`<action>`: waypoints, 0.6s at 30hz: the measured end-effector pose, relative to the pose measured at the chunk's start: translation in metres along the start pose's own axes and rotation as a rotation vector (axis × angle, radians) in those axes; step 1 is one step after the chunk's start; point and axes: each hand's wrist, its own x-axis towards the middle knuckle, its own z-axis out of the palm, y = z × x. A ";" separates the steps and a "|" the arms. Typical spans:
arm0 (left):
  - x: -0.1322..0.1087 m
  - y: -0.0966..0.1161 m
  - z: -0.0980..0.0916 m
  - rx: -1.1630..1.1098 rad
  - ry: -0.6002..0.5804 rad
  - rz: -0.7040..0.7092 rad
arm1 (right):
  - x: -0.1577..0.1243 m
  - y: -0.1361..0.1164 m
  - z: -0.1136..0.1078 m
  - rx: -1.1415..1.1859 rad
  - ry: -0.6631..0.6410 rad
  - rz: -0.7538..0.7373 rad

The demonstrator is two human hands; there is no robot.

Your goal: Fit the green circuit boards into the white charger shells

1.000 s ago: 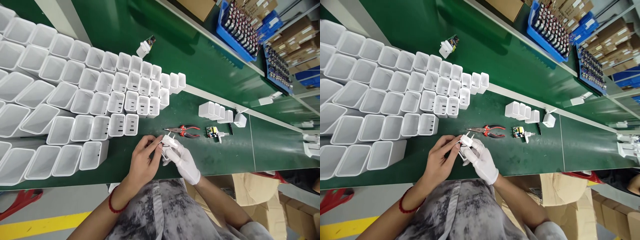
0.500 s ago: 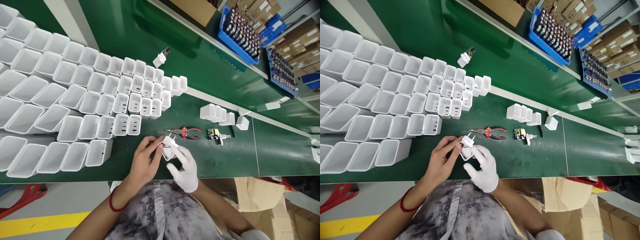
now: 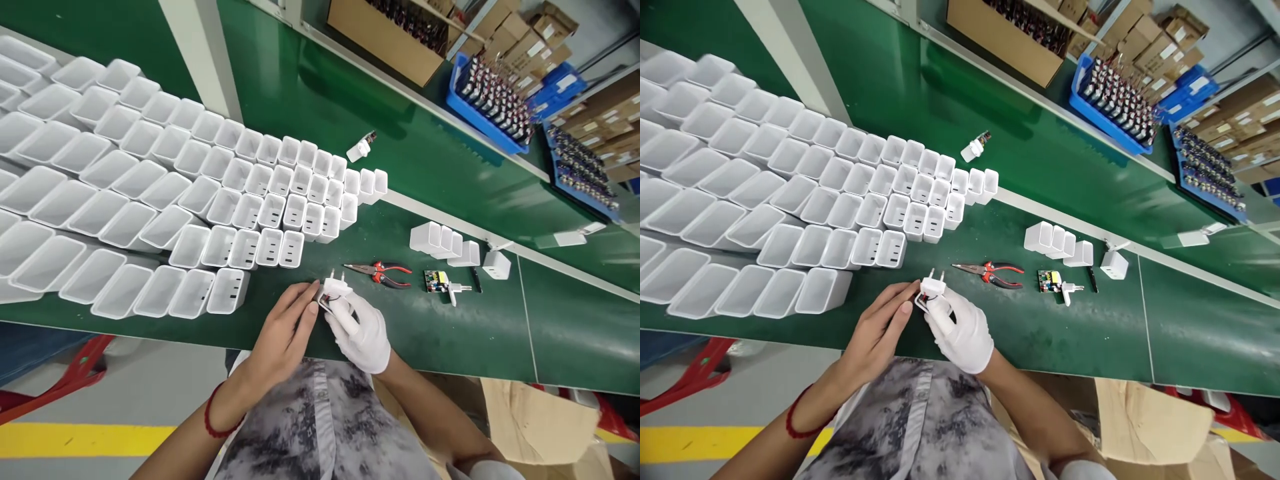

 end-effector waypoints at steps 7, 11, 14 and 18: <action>-0.011 -0.011 -0.008 0.093 0.081 0.077 | -0.002 0.000 0.005 0.099 -0.013 0.105; -0.012 -0.017 -0.008 0.157 0.077 0.132 | 0.006 0.008 -0.014 0.238 0.090 0.276; -0.012 -0.022 -0.006 0.198 0.079 0.163 | 0.032 0.044 -0.044 0.337 0.283 0.434; -0.010 -0.023 -0.004 0.291 0.101 0.218 | 0.090 0.142 -0.080 0.279 0.479 0.547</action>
